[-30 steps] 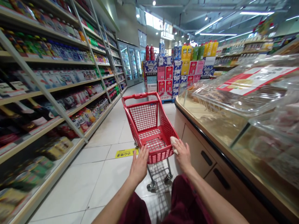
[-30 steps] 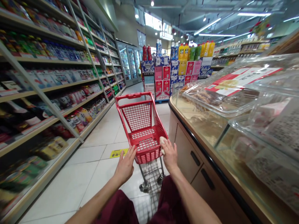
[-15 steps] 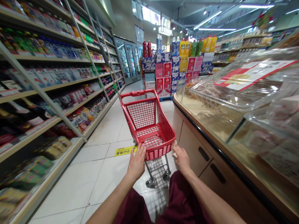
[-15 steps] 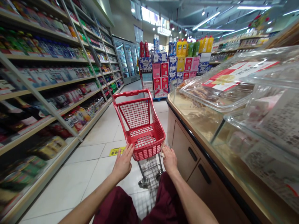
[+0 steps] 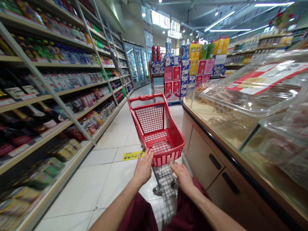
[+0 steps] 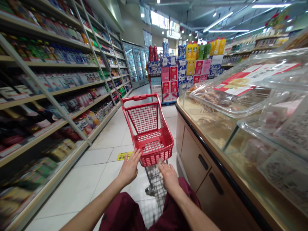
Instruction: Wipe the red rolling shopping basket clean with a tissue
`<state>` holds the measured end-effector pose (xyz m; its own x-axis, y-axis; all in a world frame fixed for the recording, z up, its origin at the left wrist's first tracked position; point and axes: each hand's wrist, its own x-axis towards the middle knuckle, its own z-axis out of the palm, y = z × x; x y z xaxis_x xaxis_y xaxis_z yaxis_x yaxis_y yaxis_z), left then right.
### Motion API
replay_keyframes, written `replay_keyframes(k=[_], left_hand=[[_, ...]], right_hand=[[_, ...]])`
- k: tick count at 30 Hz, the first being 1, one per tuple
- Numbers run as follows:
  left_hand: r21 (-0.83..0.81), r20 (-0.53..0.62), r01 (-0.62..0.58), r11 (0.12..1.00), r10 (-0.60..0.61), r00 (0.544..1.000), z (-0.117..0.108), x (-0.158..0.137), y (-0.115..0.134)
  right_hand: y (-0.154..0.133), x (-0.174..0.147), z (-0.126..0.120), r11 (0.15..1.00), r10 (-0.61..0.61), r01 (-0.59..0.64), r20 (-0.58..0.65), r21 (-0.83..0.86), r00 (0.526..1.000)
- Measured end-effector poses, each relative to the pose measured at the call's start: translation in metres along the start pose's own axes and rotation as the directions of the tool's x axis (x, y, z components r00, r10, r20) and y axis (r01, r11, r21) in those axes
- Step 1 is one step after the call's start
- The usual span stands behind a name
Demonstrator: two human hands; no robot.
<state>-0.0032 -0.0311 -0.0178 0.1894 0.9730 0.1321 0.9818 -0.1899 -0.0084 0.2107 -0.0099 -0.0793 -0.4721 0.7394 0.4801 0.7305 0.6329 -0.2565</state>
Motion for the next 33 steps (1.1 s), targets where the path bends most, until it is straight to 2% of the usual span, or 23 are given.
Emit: replay_keyframes(k=[3, 5, 9, 11, 15, 17, 21, 22, 23, 26, 28, 32, 33], left_hand=[[0.005, 0.011, -0.012, 1.0, 0.012, 1.0, 0.0, 0.0, -0.001], [0.017, 0.014, -0.001, 1.0, 0.001, 1.0, 0.0, 0.0, -0.002], [0.047, 0.008, -0.013, 0.999, 0.013, 1.0, 0.001, -0.001, -0.006], [0.056, -0.007, -0.032, 0.998, 0.033, 0.999, 0.002, -0.002, -0.007], [0.074, -0.054, -0.015, 0.997, 0.019, 0.998, 0.005, -0.004, -0.005], [0.091, -0.073, 0.001, 0.996, 0.006, 0.997, 0.007, -0.004, -0.001], [0.092, -0.084, -0.009, 0.996, 0.016, 0.996, 0.008, -0.005, 0.005], [0.083, -0.081, -0.011, 0.996, 0.018, 0.997, 0.008, -0.005, 0.006], [0.075, -0.079, -0.011, 0.997, 0.017, 0.997, 0.007, -0.005, 0.007], [0.068, -0.089, -0.004, 0.998, 0.01, 0.996, 0.005, -0.003, 0.011], [0.078, -0.11, 0.008, 0.997, 0.0, 0.994, 0.003, 0.0, 0.016], [0.09, -0.119, 0.019, 0.996, -0.008, 0.993, 0.004, 0.005, 0.026], [0.085, -0.115, 0.015, 0.996, -0.006, 0.993, 0.005, 0.005, 0.027]], right_hand=[[-0.021, 0.01, 0.002, 0.988, -0.149, 0.154, -0.15, 0.025, 0.977], [-0.034, 0.019, 0.007, 0.979, -0.193, 0.202, -0.184, 0.026, 0.964], [-0.046, 0.018, 0.027, 0.995, -0.098, 0.098, 0.003, 0.03, 0.995], [-0.042, 0.012, 0.025, 0.997, -0.074, 0.073, 0.043, 0.035, 0.996], [-0.022, 0.013, 0.0, 0.995, -0.094, 0.098, -0.153, 0.022, 0.984], [-0.014, 0.016, -0.006, 0.998, -0.063, 0.063, -0.172, -0.001, 0.983], [-0.005, 0.007, 0.002, 0.999, 0.02, -0.018, 0.073, -0.029, 0.997], [-0.002, 0.003, 0.004, 0.999, 0.024, -0.022, 0.095, -0.029, 0.995], [0.0, -0.001, 0.003, 0.999, 0.019, -0.017, 0.078, -0.027, 0.997], [0.012, -0.002, -0.007, 0.999, -0.001, -0.003, -0.118, -0.033, 0.993], [0.018, 0.001, -0.011, 0.998, 0.025, -0.034, -0.166, -0.051, 0.986], [0.026, -0.002, -0.007, 0.991, 0.105, -0.101, 0.041, -0.083, 0.994], [0.027, -0.004, -0.006, 0.992, 0.104, -0.098, 0.058, -0.085, 0.993]])
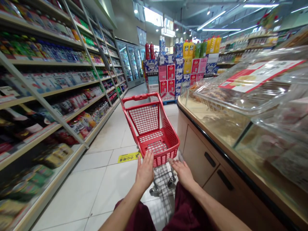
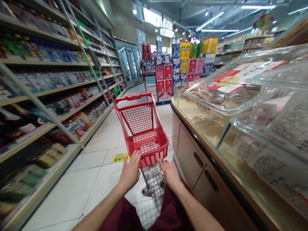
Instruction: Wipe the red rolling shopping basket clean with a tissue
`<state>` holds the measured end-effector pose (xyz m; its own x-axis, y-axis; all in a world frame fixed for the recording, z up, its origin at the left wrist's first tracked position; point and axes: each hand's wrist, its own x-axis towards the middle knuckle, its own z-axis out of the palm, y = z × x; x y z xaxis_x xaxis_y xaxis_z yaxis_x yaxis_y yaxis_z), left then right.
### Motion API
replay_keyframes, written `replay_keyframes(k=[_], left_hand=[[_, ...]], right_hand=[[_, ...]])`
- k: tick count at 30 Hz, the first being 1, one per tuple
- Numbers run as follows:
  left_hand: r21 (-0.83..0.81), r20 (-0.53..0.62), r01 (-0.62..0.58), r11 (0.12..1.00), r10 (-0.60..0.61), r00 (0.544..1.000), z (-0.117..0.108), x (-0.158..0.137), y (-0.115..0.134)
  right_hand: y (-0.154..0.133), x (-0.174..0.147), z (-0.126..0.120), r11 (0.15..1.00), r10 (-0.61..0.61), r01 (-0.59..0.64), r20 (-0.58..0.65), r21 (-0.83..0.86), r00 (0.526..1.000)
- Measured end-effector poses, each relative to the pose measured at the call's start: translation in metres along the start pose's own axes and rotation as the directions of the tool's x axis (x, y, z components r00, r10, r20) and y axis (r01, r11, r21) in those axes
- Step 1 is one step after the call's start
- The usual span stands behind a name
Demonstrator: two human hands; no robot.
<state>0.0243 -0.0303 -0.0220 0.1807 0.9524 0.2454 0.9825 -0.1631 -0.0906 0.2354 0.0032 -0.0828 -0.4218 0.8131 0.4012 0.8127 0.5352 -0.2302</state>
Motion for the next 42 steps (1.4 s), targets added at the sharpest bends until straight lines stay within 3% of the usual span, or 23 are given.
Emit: replay_keyframes(k=[6, 11, 17, 23, 25, 29, 34, 36, 39, 42], left_hand=[[-0.024, -0.024, 0.022, 0.999, -0.023, 0.999, 0.004, -0.004, 0.002], [0.007, -0.037, 0.008, 1.0, -0.008, 0.999, 0.004, -0.005, 0.001], [-0.007, -0.043, 0.015, 1.0, -0.016, 0.999, 0.004, -0.007, 0.001], [0.006, -0.03, -0.009, 1.0, 0.01, 1.0, 0.007, -0.008, -0.001], [-0.003, -0.025, -0.02, 1.0, 0.02, 0.999, 0.008, -0.008, -0.002], [-0.005, -0.032, 0.006, 1.0, -0.006, 0.999, 0.011, -0.009, 0.0], [-0.008, -0.007, 0.017, 1.0, -0.017, 1.0, 0.011, -0.007, 0.002], [-0.016, -0.006, 0.003, 1.0, -0.003, 1.0, 0.011, -0.007, 0.003], [-0.024, -0.01, 0.008, 1.0, -0.008, 1.0, 0.012, -0.008, 0.003], [-0.025, -0.027, 0.021, 0.999, -0.021, 0.999, 0.014, -0.009, 0.003]], right_hand=[[0.014, 0.006, -0.011, 0.999, -0.032, 0.025, -0.318, -0.026, 0.947], [0.022, 0.001, 0.001, 0.997, 0.006, -0.018, -0.157, -0.078, 0.988], [0.028, 0.009, -0.019, 0.998, -0.022, -0.001, -0.352, -0.066, 0.936], [0.024, 0.001, -0.004, 0.997, 0.013, -0.019, -0.077, -0.078, 0.997], [0.03, -0.003, -0.008, 0.998, -0.007, -0.003, -0.143, -0.069, 0.99], [0.039, 0.01, -0.033, 0.998, -0.036, 0.013, -0.369, -0.066, 0.929], [0.031, 0.023, -0.041, 0.996, -0.07, 0.049, -0.297, -0.078, 0.952], [0.029, 0.027, -0.043, 0.997, -0.068, 0.052, -0.326, -0.058, 0.943], [0.024, 0.04, -0.046, 1.0, -0.005, -0.006, -0.37, -0.03, 0.929], [0.003, 0.053, -0.036, 0.998, 0.055, -0.063, -0.29, -0.018, 0.955]])
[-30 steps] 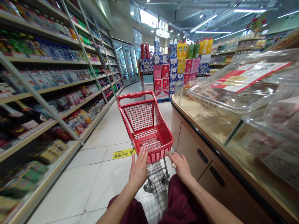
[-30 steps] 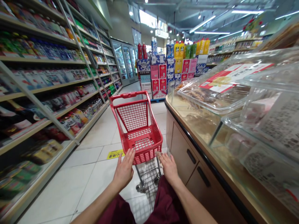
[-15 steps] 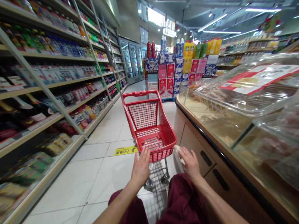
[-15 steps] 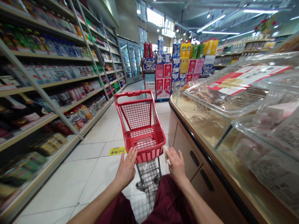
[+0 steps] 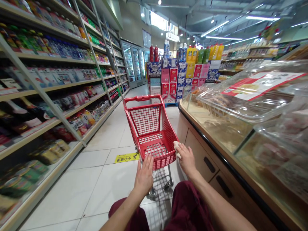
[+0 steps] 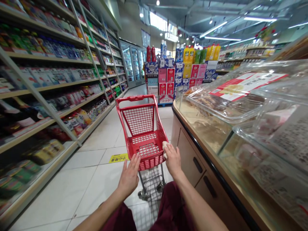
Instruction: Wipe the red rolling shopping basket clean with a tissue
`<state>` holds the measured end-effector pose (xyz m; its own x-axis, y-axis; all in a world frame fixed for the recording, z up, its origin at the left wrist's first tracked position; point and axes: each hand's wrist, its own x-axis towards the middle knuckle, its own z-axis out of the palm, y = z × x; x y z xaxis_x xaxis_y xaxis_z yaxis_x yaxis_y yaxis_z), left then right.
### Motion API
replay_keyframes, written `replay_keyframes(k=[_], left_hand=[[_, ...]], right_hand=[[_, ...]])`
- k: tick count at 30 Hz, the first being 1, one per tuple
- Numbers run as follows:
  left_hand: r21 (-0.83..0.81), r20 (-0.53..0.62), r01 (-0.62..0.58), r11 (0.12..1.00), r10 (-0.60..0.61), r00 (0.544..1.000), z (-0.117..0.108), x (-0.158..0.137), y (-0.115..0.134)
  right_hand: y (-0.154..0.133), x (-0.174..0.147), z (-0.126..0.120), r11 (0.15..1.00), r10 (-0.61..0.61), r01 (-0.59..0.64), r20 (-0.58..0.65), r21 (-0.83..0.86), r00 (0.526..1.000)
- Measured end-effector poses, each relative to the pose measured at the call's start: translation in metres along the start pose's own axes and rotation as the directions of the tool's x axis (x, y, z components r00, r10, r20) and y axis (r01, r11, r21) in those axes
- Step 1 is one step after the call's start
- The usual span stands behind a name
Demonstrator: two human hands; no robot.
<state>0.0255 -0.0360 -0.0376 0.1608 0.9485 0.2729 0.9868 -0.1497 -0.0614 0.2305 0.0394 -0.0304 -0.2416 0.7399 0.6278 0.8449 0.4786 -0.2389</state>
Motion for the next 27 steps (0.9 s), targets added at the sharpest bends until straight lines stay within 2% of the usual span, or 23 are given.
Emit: replay_keyframes(k=[2, 4, 6, 7, 10, 12, 14, 17, 19, 21, 25, 27], left_hand=[[-0.004, -0.008, -0.003, 1.0, 0.003, 1.0, 0.0, 0.0, 0.0], [-0.002, -0.015, -0.005, 1.0, 0.005, 1.0, -0.001, -0.001, -0.001], [0.005, -0.02, -0.001, 1.0, 0.001, 1.0, -0.002, -0.002, -0.003], [0.007, -0.021, 0.003, 1.0, -0.002, 1.0, -0.002, -0.003, -0.004], [0.0, -0.031, 0.0, 1.0, 0.0, 1.0, -0.001, -0.005, -0.007], [-0.003, -0.052, -0.01, 1.0, 0.01, 0.999, 0.001, -0.006, -0.008], [-0.001, -0.067, -0.012, 1.0, 0.012, 0.998, 0.003, -0.007, -0.008], [0.013, -0.066, -0.004, 1.0, 0.005, 0.998, 0.004, -0.008, -0.007], [0.024, -0.057, -0.003, 1.0, 0.005, 0.998, 0.003, -0.008, -0.008], [0.021, -0.039, -0.005, 1.0, 0.006, 0.999, 0.0, -0.009, -0.01], [-0.015, -0.014, 0.0, 1.0, -0.001, 1.0, -0.004, -0.007, -0.009], [-0.029, -0.012, 0.009, 1.0, -0.009, 1.0, -0.005, -0.007, -0.007]], right_hand=[[-0.022, -0.001, 0.013, 0.999, -0.046, 0.044, 0.052, 0.028, 0.998], [-0.04, -0.004, 0.023, 0.987, -0.148, 0.142, 0.078, 0.073, 0.986], [-0.042, -0.004, 0.024, 0.97, -0.231, 0.221, 0.096, 0.098, 0.968], [-0.035, -0.003, 0.022, 0.97, -0.236, 0.227, 0.101, 0.09, 0.967], [-0.004, 0.004, 0.011, 0.993, -0.114, 0.115, 0.078, -0.009, 0.99], [0.005, 0.006, 0.009, 0.997, -0.039, 0.042, 0.044, -0.062, 0.998], [-0.006, 0.002, 0.014, 0.996, -0.08, 0.081, 0.038, -0.044, 0.996], [-0.038, -0.006, 0.026, 0.972, -0.232, 0.229, 0.069, 0.057, 0.97], [-0.046, -0.005, 0.028, 0.959, -0.277, 0.269, 0.097, 0.089, 0.956], [-0.035, 0.001, 0.025, 0.972, -0.233, 0.227, 0.107, 0.063, 0.967], [-0.011, 0.006, 0.019, 0.998, -0.059, 0.06, 0.046, -0.012, 0.997], [-0.021, 0.001, 0.022, 0.995, -0.095, 0.094, 0.043, 0.028, 0.995]])
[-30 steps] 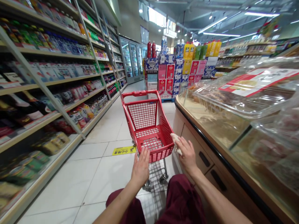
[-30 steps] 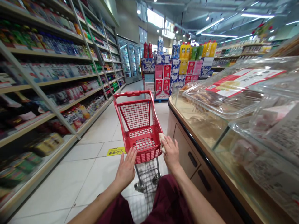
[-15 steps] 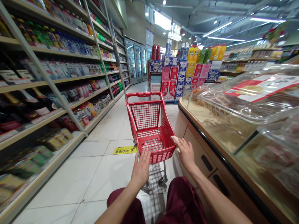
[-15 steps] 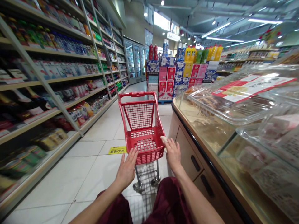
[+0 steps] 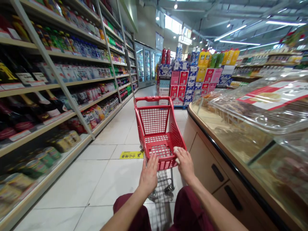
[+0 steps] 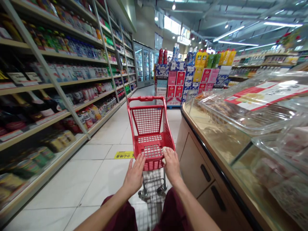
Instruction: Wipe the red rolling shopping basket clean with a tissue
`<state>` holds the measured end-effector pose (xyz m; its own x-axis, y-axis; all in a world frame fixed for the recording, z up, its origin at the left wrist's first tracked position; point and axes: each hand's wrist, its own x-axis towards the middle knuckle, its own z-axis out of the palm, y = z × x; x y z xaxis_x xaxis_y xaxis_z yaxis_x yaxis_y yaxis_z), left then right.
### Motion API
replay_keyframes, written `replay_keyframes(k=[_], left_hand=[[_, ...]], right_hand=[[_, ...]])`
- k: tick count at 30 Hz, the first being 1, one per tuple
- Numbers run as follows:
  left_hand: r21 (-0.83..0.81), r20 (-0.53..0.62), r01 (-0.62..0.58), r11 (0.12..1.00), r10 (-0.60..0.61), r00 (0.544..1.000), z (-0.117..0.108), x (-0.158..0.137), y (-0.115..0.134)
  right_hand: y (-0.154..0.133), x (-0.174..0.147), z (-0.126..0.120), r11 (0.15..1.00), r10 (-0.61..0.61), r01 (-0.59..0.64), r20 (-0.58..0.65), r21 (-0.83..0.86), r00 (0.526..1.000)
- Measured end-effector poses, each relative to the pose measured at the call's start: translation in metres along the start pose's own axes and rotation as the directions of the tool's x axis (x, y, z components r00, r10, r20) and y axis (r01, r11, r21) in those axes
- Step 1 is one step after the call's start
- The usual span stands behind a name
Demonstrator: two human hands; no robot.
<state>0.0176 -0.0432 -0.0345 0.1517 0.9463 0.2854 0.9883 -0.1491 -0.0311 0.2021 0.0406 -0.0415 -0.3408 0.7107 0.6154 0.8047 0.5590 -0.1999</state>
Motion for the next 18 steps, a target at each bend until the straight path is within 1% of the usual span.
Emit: replay_keyframes(k=[2, 4, 7, 10, 12, 14, 16, 18], left_hand=[[-0.011, 0.002, 0.005, 1.0, -0.005, 1.0, 0.001, -0.001, 0.001], [-0.022, -0.005, 0.002, 1.0, -0.003, 1.0, 0.002, -0.002, -0.001], [-0.073, -0.036, 0.005, 0.997, -0.007, 0.999, -0.002, 0.0, -0.003], [-0.188, -0.067, 0.097, 0.977, -0.112, 0.992, -0.014, 0.015, 0.0], [-0.272, -0.03, 0.136, 0.953, -0.15, 0.988, -0.022, 0.03, 0.007], [-0.329, 0.055, 0.124, 0.936, -0.112, 0.992, -0.027, 0.045, 0.017], [-0.346, 0.114, 0.12, 0.93, -0.086, 0.99, -0.025, 0.056, 0.029], [-0.335, 0.114, 0.134, 0.933, -0.101, 0.988, -0.021, 0.062, 0.039]], right_hand=[[-0.022, -0.003, 0.004, 0.994, -0.088, 0.086, 0.028, 0.063, 0.996], [-0.043, -0.003, 0.005, 0.987, -0.13, 0.12, 0.09, 0.106, 0.987], [-0.054, 0.002, -0.003, 0.989, -0.094, 0.065, 0.223, 0.131, 0.97], [-0.05, 0.006, -0.01, 0.985, -0.047, -0.007, 0.301, 0.173, 0.952], [-0.048, 0.006, -0.01, 0.973, -0.025, -0.045, 0.296, 0.228, 0.955], [-0.046, 0.006, -0.007, 0.953, 0.022, -0.093, 0.241, 0.288, 0.97], [-0.043, 0.005, -0.002, 0.927, 0.112, -0.164, 0.168, 0.337, 0.979], [-0.038, 0.005, 0.003, 0.912, 0.187, -0.217, 0.117, 0.347, 0.975]])
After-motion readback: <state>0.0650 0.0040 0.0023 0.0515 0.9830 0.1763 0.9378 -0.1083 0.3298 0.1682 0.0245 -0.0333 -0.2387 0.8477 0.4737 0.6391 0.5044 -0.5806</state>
